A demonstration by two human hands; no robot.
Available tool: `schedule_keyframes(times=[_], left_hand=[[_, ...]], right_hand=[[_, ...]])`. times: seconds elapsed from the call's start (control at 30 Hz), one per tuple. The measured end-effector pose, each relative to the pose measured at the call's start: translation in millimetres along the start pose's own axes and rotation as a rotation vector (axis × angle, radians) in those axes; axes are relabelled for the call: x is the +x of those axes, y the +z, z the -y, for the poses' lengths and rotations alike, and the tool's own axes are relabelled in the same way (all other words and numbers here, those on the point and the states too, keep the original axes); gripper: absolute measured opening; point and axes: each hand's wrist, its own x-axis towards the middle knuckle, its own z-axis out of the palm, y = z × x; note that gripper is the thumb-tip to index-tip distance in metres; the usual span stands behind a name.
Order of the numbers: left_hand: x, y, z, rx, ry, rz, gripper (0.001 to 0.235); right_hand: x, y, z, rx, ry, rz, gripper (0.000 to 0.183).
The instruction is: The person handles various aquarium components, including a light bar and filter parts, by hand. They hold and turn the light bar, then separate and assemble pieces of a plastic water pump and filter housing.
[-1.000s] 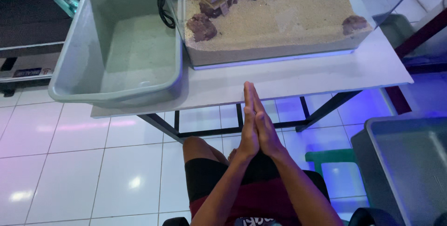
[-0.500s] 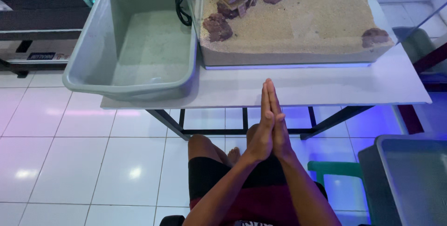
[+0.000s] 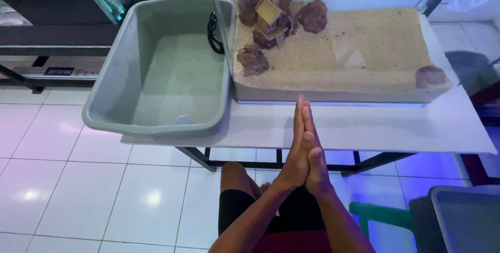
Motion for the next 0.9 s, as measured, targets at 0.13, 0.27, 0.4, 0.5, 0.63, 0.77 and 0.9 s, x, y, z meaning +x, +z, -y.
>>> schedule_keyframes(times=[0.13,0.27,0.4,0.5,0.63,0.77,0.9], left_hand=[[15.1,1.5,-14.5,0.007,0.032,0.002,0.04],[32.2,4.7,-21.9,0.005,0.046,0.012,0.037],[61.6,8.5,-23.1,0.0,0.051,0.0,0.034],[87.2,15.5,-48.6,0.183,0.239,-0.007,0.032],[123.1,26.2,-75.4,0.133,0.45,0.039,0.034],[153.0,38.4,-100.2,0.096,0.617,0.031,0.031],[163.6,51.3,-122.1,0.092,0.651,-0.07,0.027]], right_hand=[[11.0,-0.8,3.4,0.021,0.083,-0.03,0.087],[30.6,-5.1,-2.2,0.066,0.083,-0.084,0.079],[40.6,-11.2,-46.0,0.181,0.05,-0.263,0.056],[61.8,-14.2,-10.9,0.024,0.104,-0.269,0.05],[92.5,-24.1,-0.6,-0.013,-0.017,-0.247,0.052],[132.1,-27.4,30.8,-0.061,-0.185,-0.203,0.053],[163.4,-24.5,67.8,-0.026,-0.207,-0.15,0.049]])
